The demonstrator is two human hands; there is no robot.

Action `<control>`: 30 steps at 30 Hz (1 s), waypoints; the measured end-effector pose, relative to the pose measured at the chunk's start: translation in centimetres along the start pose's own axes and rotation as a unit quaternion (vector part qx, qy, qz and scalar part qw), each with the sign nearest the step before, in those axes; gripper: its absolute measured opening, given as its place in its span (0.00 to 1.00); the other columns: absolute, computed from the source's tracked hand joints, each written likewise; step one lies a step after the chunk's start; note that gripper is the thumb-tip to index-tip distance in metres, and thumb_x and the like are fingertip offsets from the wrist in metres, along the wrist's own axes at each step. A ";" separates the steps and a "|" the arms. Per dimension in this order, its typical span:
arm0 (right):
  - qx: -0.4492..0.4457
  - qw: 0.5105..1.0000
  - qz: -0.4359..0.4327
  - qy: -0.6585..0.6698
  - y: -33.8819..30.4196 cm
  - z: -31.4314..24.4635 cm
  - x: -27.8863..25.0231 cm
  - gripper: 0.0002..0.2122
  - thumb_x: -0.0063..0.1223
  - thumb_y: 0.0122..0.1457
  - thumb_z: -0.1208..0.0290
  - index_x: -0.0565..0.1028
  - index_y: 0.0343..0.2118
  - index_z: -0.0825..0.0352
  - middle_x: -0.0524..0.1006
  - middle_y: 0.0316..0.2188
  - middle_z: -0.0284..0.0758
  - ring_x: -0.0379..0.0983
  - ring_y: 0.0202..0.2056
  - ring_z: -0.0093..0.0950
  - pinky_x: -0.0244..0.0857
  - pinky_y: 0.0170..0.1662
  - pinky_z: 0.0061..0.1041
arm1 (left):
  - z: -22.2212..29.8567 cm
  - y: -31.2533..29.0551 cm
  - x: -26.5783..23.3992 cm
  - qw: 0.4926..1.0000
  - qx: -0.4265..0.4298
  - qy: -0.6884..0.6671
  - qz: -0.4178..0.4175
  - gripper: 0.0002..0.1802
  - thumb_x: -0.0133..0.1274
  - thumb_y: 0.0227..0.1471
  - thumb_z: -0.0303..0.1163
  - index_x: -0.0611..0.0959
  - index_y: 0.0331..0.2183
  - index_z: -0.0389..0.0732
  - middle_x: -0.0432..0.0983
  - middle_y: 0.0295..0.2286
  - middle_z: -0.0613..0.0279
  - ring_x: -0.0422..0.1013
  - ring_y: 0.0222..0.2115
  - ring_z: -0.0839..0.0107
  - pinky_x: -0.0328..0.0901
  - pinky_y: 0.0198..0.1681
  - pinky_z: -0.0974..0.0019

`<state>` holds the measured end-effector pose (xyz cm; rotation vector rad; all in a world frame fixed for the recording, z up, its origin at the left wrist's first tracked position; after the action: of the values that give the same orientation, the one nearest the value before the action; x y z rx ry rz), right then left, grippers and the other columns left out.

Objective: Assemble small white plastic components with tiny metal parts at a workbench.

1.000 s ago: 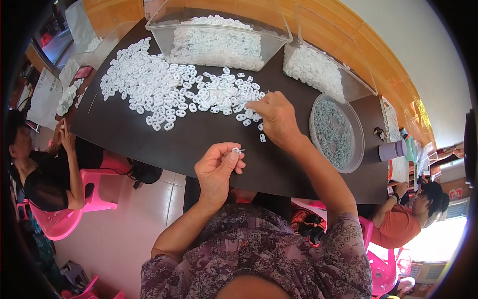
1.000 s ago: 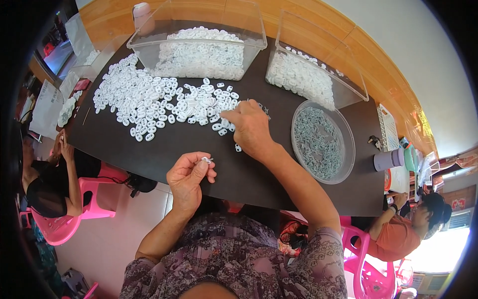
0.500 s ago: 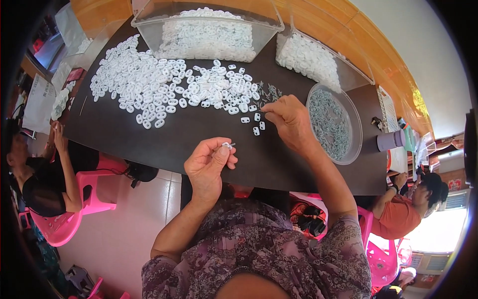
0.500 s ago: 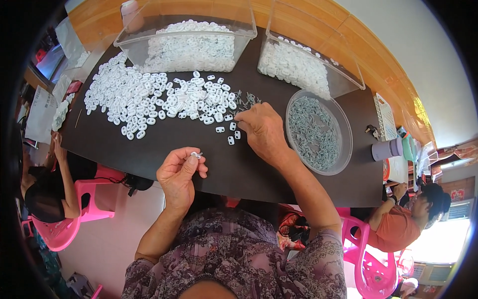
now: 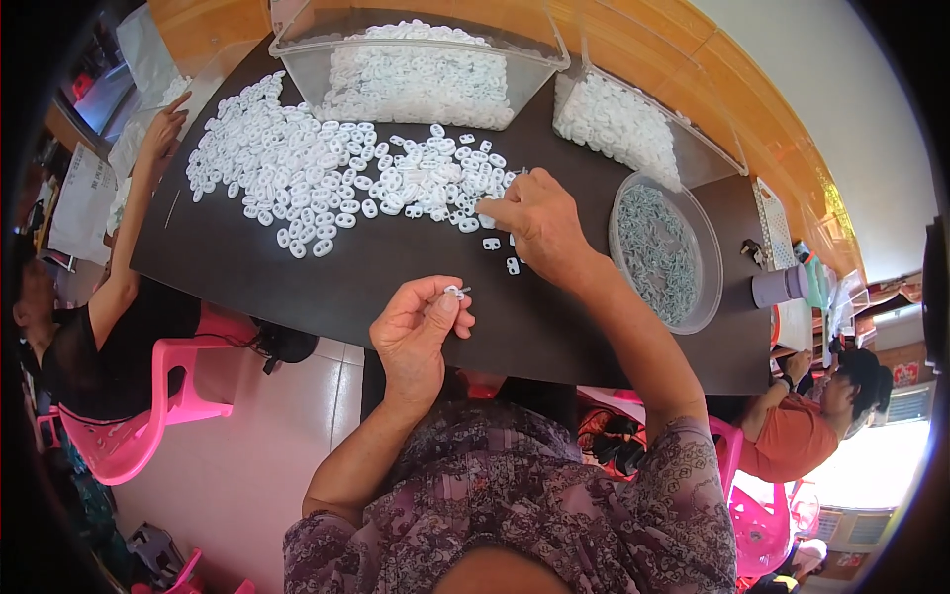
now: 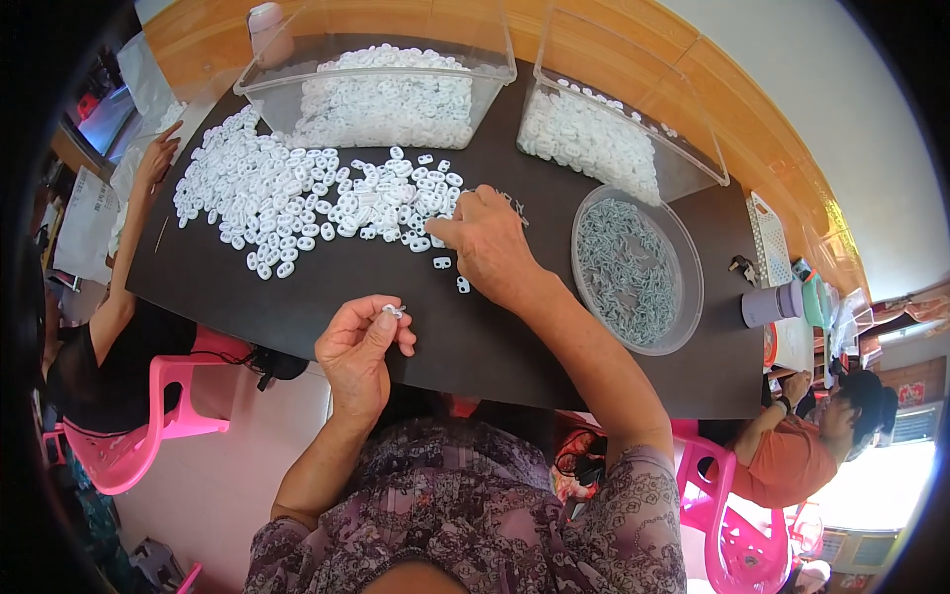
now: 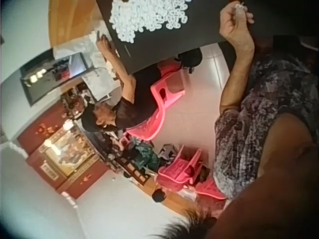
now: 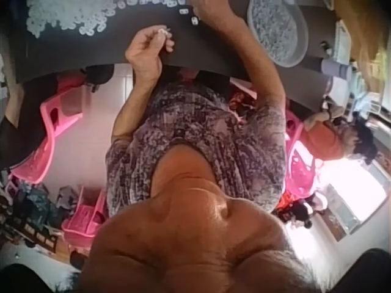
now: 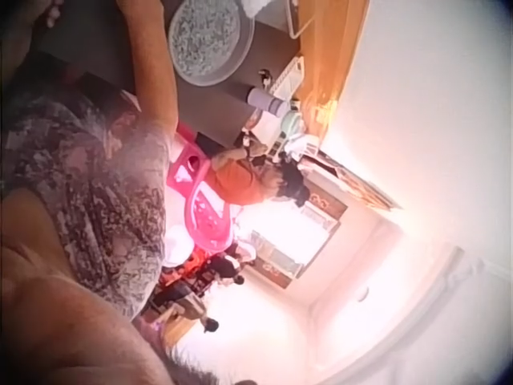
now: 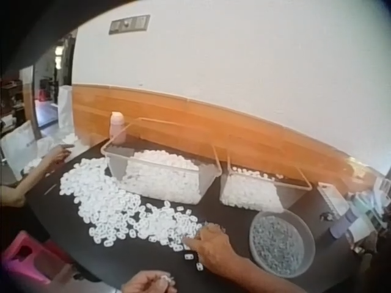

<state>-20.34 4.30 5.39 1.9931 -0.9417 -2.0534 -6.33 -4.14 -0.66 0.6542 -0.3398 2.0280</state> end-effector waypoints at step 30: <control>0.259 0.855 -0.018 0.449 -3.8 -3.9 -2.6 0.06 0.55 0.52 0.79 0.78 0.34 0.70 0.77 0.28 0.31 0.71 0.29 0.17 0.63 0.33 0.16 | 2.3 0.5 2.1 0.999 0.009 -0.005 0.034 0.08 0.50 0.54 0.25 0.75 0.36 0.30 0.75 0.27 0.56 0.71 0.23 0.74 0.66 0.24 0.74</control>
<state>-15.15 7.34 5.96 2.7818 -1.2527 -0.6402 -6.88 -4.02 2.39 0.6726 -0.3551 2.0944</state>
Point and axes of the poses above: each hand's wrist, its own y-axis towards the middle knuckle, its own x-axis out of the palm, z = x × y, the point moved 7 cm from there along y, towards the middle knuckle
